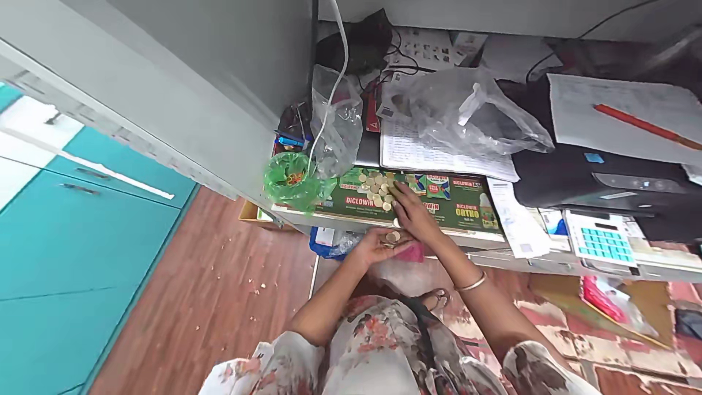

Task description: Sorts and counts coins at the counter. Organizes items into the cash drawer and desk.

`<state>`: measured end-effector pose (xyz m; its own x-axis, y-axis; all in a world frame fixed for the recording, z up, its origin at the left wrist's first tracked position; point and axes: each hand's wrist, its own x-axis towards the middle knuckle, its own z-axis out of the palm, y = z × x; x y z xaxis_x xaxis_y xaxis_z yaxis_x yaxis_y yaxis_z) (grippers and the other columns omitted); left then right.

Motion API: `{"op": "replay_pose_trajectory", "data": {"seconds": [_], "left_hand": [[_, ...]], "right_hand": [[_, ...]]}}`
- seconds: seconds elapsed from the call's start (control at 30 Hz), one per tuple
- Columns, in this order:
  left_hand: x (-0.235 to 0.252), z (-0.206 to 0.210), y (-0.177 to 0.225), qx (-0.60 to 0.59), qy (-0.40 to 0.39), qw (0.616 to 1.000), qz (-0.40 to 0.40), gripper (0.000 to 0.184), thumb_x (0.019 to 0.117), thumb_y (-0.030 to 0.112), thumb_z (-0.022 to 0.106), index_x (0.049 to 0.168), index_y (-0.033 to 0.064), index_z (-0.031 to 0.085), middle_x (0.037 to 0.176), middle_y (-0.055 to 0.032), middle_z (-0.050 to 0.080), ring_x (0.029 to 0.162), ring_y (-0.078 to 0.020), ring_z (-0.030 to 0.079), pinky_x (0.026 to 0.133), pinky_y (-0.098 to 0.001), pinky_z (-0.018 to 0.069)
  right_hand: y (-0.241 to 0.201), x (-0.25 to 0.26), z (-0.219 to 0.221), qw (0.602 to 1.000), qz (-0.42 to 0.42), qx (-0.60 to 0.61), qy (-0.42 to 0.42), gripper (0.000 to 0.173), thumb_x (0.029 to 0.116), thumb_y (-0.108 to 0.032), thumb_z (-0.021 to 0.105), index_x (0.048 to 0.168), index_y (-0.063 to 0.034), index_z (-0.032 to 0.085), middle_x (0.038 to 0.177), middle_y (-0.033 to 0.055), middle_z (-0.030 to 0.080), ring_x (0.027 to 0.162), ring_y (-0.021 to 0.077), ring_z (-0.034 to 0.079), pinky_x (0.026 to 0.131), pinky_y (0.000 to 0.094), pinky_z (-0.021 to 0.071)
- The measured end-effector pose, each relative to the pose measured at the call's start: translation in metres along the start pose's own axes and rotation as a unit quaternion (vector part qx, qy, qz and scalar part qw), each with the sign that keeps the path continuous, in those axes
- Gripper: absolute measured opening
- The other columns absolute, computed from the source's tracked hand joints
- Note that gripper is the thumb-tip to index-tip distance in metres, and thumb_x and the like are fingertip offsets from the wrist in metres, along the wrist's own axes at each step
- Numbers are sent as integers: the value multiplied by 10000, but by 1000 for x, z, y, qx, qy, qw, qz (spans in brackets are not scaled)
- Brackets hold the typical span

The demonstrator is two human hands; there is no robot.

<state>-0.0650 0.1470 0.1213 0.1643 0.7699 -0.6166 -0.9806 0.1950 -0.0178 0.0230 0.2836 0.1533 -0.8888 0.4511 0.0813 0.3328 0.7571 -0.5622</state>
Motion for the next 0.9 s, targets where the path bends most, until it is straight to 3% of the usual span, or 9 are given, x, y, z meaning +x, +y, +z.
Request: {"op": "replay_pose_trajectory", "data": {"seconds": [0.07, 0.2, 0.3, 0.47, 0.53, 0.6, 0.73, 0.77, 0.9], "left_hand": [[-1, 0, 3, 14, 7, 1000, 0, 270, 1040, 129, 380, 1178, -23, 557, 1077, -213, 688, 987, -324, 710, 889, -439, 598], [-4, 0, 3, 63, 23, 998, 20, 198, 1019, 101, 397, 1012, 35, 584, 886, -124, 698, 766, -212, 716, 689, -331, 619], [-6, 1, 3, 73, 10, 997, 34, 250, 1023, 105, 353, 967, 65, 594, 830, -83, 701, 711, -164, 701, 652, -293, 598], [-9, 6, 4, 76, 64, 995, 26, 300, 1061, 200, 325, 928, 82, 566, 754, -61, 663, 638, -145, 673, 583, -281, 581], [-8, 6, 5, 79, 61, 995, 17, 296, 1057, 184, 337, 919, 75, 575, 755, -70, 667, 638, -155, 676, 586, -283, 583], [-7, 1, 6, 87, 59, 994, 12, 269, 1049, 171, 360, 977, 50, 589, 803, -95, 679, 672, -177, 692, 610, -297, 597], [-9, -4, 9, 71, 47, 996, 2, 249, 1047, 174, 374, 1078, 40, 582, 932, -136, 699, 824, -239, 723, 736, -364, 620], [-9, -5, 11, 78, 43, 996, 3, 253, 1044, 178, 369, 1063, 50, 587, 918, -125, 703, 807, -226, 723, 718, -352, 619], [-10, -14, 15, 112, 44, 993, 12, 280, 1047, 203, 339, 1007, 75, 585, 841, -82, 693, 707, -172, 698, 632, -311, 597]], "right_hand": [[-3, 0, 8, 999, -8, -31, -7, 435, 1070, -175, 410, 1464, -69, 561, 1578, 174, 447, 1501, 353, 361, 1245, 510, 270], [-21, -36, 19, 999, -15, -11, 31, 453, 973, 50, 496, 1405, -27, 609, 1509, 195, 527, 1440, 396, 447, 1214, 520, 337], [-29, -61, 32, 997, -24, 6, 68, 501, 892, 131, 542, 1371, 7, 623, 1480, 211, 550, 1419, 420, 466, 1195, 544, 360], [-37, -91, 46, 988, -69, -2, 139, 413, 920, 45, 482, 1271, -9, 693, 1369, 178, 649, 1303, 377, 598, 1114, 557, 447], [-39, -80, 35, 985, -63, 29, 160, 379, 948, 8, 449, 1222, 11, 712, 1323, 192, 673, 1267, 364, 627, 1116, 514, 462], [-36, -51, 21, 989, -36, 46, 139, 366, 1009, -60, 442, 1272, 22, 682, 1368, 208, 639, 1311, 361, 593, 1120, 475, 469], [-21, -9, 24, 998, -33, -30, 37, 473, 1092, -312, 412, 1429, -31, 588, 1508, 172, 535, 1449, 346, 451, 1225, 520, 313], [-22, -10, 27, 998, -32, -46, 21, 477, 1093, -311, 403, 1439, -33, 579, 1529, 155, 519, 1467, 343, 426, 1236, 518, 290], [-35, -43, 36, 997, -53, -30, 48, 389, 1049, -133, 467, 1367, 25, 625, 1463, 182, 578, 1411, 374, 495, 1199, 525, 357]]}}
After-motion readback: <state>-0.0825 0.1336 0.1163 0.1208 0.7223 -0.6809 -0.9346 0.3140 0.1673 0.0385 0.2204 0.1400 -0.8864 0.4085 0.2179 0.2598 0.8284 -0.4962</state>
